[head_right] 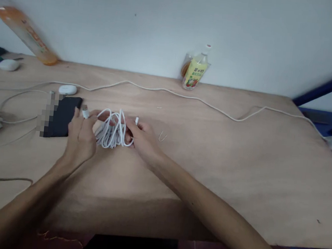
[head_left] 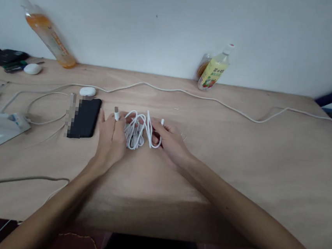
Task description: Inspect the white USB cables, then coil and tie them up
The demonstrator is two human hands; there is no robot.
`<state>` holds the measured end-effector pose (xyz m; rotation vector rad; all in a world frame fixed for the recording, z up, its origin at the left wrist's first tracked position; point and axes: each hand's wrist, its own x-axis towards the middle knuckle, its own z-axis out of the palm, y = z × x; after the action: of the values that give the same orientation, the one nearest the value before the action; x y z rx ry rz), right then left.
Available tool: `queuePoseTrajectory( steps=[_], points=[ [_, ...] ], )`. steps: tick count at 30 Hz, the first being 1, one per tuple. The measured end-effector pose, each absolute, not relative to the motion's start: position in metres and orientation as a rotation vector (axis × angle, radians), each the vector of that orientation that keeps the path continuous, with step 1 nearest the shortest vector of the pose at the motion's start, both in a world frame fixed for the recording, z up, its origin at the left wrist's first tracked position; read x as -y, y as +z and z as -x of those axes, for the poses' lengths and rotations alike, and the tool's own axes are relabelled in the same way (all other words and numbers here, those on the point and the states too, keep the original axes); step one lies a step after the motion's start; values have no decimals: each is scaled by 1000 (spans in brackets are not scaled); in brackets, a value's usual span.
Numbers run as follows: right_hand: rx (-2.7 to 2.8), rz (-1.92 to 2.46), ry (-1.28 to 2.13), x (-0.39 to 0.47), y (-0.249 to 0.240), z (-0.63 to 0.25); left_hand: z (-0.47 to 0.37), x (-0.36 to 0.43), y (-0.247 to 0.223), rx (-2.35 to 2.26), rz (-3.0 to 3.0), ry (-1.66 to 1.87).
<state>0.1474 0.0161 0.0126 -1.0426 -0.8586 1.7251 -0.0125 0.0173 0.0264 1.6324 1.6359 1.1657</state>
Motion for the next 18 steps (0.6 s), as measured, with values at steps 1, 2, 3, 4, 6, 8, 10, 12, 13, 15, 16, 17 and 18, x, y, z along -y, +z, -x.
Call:
queuePoseTrajectory(
  steps=[1,2,3,4,6,8,10,12,13,15,16,17,18],
  points=[
    [853,1041,1736,-23,14,-139,17,-23,26,-1693,-1675,1181],
    [848,1037,1758,-30,15,-131,22,-28,25,-1730,-1702,1163],
    [842,1026,1775,-35,16,-124,26,-33,24,-1776,-1709,1153],
    [835,1010,1790,-40,17,-117,31,-36,23,-1816,-1712,1145],
    [811,993,1817,-45,17,-106,40,-42,20,-1870,-1685,1155],
    [781,995,1842,-49,16,-99,47,-45,18,-1901,-1657,1157],
    [747,1003,1862,-51,15,-94,52,-47,17,-1913,-1638,1153],
    [719,998,1877,-54,15,-91,54,-50,15,-1927,-1611,1152],
    [709,991,1886,-55,15,-90,54,-51,14,-1936,-1593,1154],
    [690,988,1897,-57,16,-89,54,-54,11,-1955,-1554,1162],
    [678,994,1898,-59,16,-89,53,-55,11,-1966,-1541,1163],
    [666,1000,1897,-60,16,-88,53,-55,10,-1968,-1535,1172],
    [659,1005,1895,-60,17,-88,53,-55,11,-1962,-1534,1194]
  ],
)
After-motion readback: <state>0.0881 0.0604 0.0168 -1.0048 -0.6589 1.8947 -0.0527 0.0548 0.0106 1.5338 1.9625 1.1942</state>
